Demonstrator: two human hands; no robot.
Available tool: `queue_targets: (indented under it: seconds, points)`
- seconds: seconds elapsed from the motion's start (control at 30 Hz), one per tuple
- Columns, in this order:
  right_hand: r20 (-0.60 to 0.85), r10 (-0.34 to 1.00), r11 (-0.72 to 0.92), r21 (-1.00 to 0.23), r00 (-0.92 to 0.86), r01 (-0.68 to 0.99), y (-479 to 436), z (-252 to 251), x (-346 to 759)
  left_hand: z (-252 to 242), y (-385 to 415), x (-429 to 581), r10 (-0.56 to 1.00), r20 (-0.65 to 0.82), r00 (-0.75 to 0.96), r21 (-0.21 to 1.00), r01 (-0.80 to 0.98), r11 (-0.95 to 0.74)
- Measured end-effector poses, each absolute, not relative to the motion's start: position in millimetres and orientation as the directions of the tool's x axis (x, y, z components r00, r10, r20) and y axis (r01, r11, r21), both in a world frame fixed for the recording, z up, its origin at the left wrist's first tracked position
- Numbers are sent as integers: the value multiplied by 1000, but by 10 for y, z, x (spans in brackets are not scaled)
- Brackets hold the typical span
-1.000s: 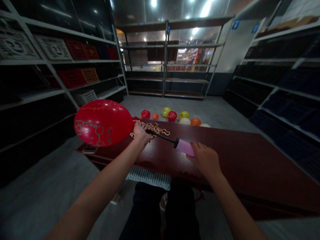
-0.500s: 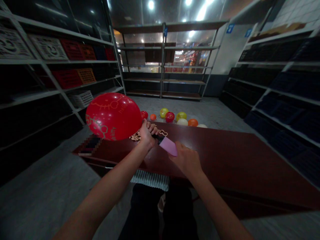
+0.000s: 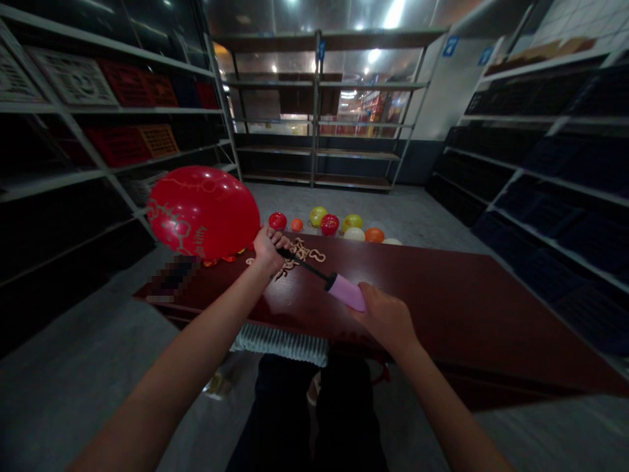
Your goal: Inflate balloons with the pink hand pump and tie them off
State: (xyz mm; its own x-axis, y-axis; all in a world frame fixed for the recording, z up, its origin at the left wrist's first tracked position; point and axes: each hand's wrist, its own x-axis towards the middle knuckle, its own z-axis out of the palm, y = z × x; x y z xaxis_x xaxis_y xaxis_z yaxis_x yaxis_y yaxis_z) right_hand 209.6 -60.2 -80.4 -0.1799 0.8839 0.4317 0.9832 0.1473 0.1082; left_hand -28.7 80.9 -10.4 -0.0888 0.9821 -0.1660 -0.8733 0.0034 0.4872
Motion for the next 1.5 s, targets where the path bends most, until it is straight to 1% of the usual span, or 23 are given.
queue_targets:
  seconds: [0.13, 0.27, 0.37, 0.57, 0.7, 0.83, 1.0, 1.13, 1.27, 1.5]
  points:
    - [442, 879, 141, 123, -181, 982, -623, -840, 2199, -117, 854, -321, 972, -186, -142, 473, -880, -38]
    - [392, 912, 91, 87, -118, 992, -638, -799, 2206, -128, 786, -212, 956, -202, -213, 465, -880, -98]
    - [370, 923, 83, 75, -105, 994, -632, -705, 2155, -106, 697, -84, 950, -196, -244, 458, -879, -131]
    - [353, 934, 39, 55, -56, 998, -612, -459, 1891, -33, 427, 275, 975, -148, -164, 465, -882, -78]
    - [365, 930, 8, 68, -32, 998, -627, -388, 1763, -42, 327, 410, 989, -115, -97, 461, -887, -33]
    - [403, 913, 32, 66, -56, 997, -635, -442, 1741, -49, 369, 364, 986, -152, -68, 438, -899, 5]
    - [436, 892, 76, 112, -118, 991, -574, -560, 1729, -104, 505, 219, 977, -213, -25, 409, -910, 66]
    - [462, 871, 121, 133, -169, 984, -535, -681, 1794, -206, 658, 65, 977, -209, -54, 438, -898, 44]
    - [484, 848, 161, 153, -215, 975, -547, -842, 1974, -257, 793, -137, 968, -234, -93, 467, -884, 28]
    - [494, 828, 198, 186, -266, 962, -631, -1020, 2279, -296, 862, -366, 951, -278, -139, 465, -885, 7]
